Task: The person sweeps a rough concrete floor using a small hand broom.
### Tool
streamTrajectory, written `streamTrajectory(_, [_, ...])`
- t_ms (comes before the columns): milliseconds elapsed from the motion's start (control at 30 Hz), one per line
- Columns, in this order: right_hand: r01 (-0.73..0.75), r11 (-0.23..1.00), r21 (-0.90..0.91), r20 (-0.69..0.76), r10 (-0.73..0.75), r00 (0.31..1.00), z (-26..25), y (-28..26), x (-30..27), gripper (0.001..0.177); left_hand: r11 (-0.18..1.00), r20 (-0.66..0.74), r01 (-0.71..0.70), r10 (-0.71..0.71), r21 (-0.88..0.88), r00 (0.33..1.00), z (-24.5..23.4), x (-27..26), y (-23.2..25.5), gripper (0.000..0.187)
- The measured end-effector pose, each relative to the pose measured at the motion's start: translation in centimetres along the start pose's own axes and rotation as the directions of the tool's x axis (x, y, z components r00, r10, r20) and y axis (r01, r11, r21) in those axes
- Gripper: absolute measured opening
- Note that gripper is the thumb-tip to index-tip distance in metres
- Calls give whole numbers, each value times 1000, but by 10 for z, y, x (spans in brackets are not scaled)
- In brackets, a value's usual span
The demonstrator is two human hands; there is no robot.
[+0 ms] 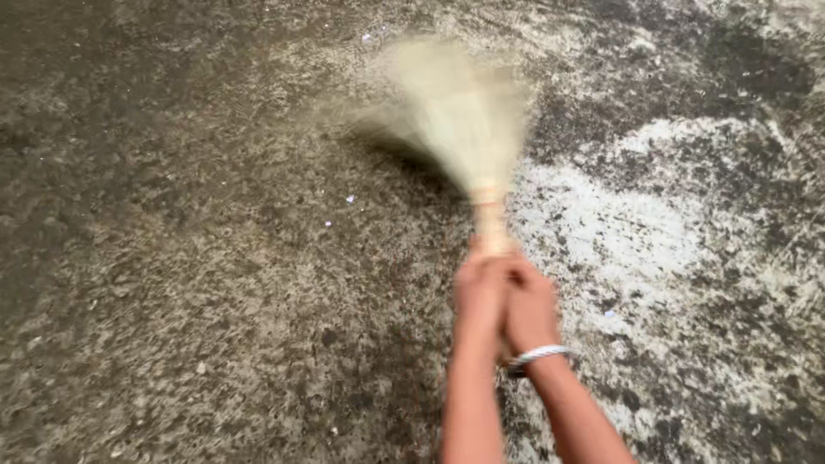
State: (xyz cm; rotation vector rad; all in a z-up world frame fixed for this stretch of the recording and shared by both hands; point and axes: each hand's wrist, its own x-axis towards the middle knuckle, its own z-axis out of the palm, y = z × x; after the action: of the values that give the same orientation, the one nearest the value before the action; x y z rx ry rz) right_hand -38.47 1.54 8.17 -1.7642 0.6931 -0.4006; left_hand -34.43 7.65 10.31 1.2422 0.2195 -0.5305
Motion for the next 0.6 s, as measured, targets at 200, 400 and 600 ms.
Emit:
streamTrajectory(200, [-60,998,-36,-540,31,841,-25,55,-8,23,984,473,170,-177,56,863,34,22,-65,37])
streamTrajectory(400, [-41,999,16,-47,41,998,90,66,-19,22,990,4,24,-23,-142,1000,-87,56,-79,29])
streamTrajectory(600, [-90,991,103,287,57,956,49,12,13,48,973,-172,-8,-33,-229,985,-42,19,-11,52])
